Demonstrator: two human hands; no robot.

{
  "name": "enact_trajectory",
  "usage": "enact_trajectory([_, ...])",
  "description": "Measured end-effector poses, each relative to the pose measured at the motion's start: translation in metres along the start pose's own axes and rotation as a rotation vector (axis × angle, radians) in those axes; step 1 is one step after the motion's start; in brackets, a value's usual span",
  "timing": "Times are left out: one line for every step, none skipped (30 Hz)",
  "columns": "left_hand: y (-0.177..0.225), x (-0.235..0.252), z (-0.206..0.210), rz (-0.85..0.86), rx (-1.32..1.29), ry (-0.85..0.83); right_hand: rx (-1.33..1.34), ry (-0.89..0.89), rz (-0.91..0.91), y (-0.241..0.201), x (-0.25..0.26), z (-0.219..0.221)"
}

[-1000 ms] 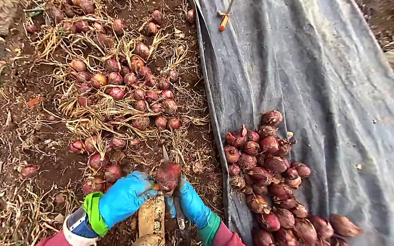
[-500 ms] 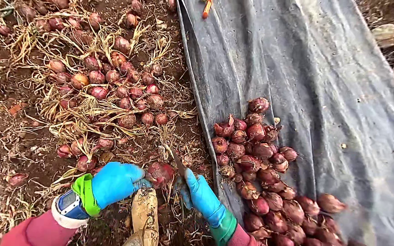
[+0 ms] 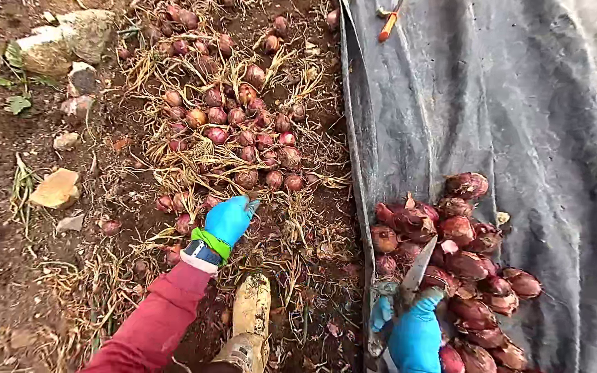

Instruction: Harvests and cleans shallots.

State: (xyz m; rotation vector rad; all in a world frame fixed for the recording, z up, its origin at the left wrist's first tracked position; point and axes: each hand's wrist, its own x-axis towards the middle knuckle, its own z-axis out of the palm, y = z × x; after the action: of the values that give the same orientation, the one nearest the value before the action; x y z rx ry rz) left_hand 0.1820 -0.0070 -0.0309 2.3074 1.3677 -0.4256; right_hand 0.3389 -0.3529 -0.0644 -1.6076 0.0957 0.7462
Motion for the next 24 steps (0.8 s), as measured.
enact_trajectory([-0.034, 0.016, 0.002, -0.130, -0.026, 0.103, -0.034, 0.000, 0.047, 0.009, 0.001, 0.001])
enact_trajectory([-0.064, 0.034, 0.008, -0.225, -0.029, 0.140, -0.081, -0.029, 0.094, 0.020, 0.000, 0.004])
enact_trajectory([-0.089, 0.053, 0.018, -0.294, -0.003, 0.121, -0.126, -0.071, 0.134, 0.032, -0.003, 0.010])
enact_trajectory([-0.106, 0.071, 0.032, -0.344, 0.030, 0.075, -0.157, -0.122, 0.173, 0.041, -0.006, 0.019])
enact_trajectory([-0.117, 0.084, 0.046, -0.376, 0.064, 0.025, -0.175, -0.174, 0.216, 0.049, -0.009, 0.029])
enact_trajectory([-0.122, 0.091, 0.056, -0.396, 0.092, -0.029, -0.178, -0.218, 0.260, 0.056, -0.012, 0.040])
enact_trajectory([-0.123, 0.095, 0.059, -0.407, 0.106, -0.083, -0.168, -0.253, 0.289, 0.063, -0.015, 0.050])
enact_trajectory([-0.122, 0.094, 0.057, -0.396, 0.095, -0.128, -0.162, -0.278, 0.310, 0.068, -0.018, 0.060])
enact_trajectory([-0.120, 0.085, 0.054, -0.360, 0.071, -0.152, -0.154, -0.296, 0.338, 0.071, -0.022, 0.067])
enact_trajectory([-0.117, 0.070, 0.050, -0.300, 0.044, -0.144, -0.143, -0.313, 0.368, 0.072, -0.026, 0.073])
enact_trajectory([-0.110, 0.056, 0.042, -0.239, 0.023, -0.131, -0.141, -0.337, 0.396, 0.072, -0.025, 0.081])
enact_trajectory([-0.100, 0.040, 0.033, -0.177, 0.007, -0.124, -0.147, -0.390, 0.423, 0.073, -0.025, 0.088])
enact_trajectory([-0.088, 0.023, 0.025, -0.115, -0.012, -0.130, -0.149, -0.464, 0.435, 0.075, -0.025, 0.093])
enact_trajectory([-0.074, 0.005, 0.020, -0.049, -0.026, -0.154, -0.141, -0.552, 0.426, 0.078, -0.027, 0.096])
enact_trajectory([-0.058, -0.013, 0.016, 0.024, -0.019, -0.205, -0.128, -0.637, 0.397, 0.078, -0.029, 0.099])
enact_trajectory([-0.040, -0.028, 0.014, 0.106, 0.006, -0.278, -0.114, -0.694, 0.343, 0.074, -0.031, 0.105])
enact_trajectory([-0.024, -0.040, 0.013, 0.198, 0.050, -0.360, -0.098, -0.714, 0.265, 0.068, -0.033, 0.111])
enact_trajectory([-0.009, -0.052, 0.014, 0.293, 0.100, -0.437, -0.089, -0.694, 0.177, 0.061, -0.034, 0.116])
enact_trajectory([0.002, -0.060, 0.018, 0.372, 0.134, -0.499, -0.111, -0.649, 0.097, 0.053, -0.033, 0.118])
enact_trajectory([0.009, -0.065, 0.021, 0.422, 0.147, -0.537, -0.164, -0.588, 0.053, 0.046, -0.031, 0.118])
enact_trajectory([0.012, -0.063, 0.023, 0.441, 0.142, -0.557, -0.231, -0.537, 0.069, 0.040, -0.026, 0.116])
enact_trajectory([0.012, -0.058, 0.026, 0.454, 0.143, -0.554, -0.311, -0.510, 0.133, 0.033, -0.019, 0.111])
enact_trajectory([0.011, -0.050, 0.028, 0.457, 0.156, -0.545, -0.387, -0.522, 0.193, 0.026, -0.011, 0.104])
enact_trajectory([0.011, -0.044, 0.031, 0.452, 0.162, -0.531, -0.416, -0.559, 0.222, 0.022, -0.004, 0.095])
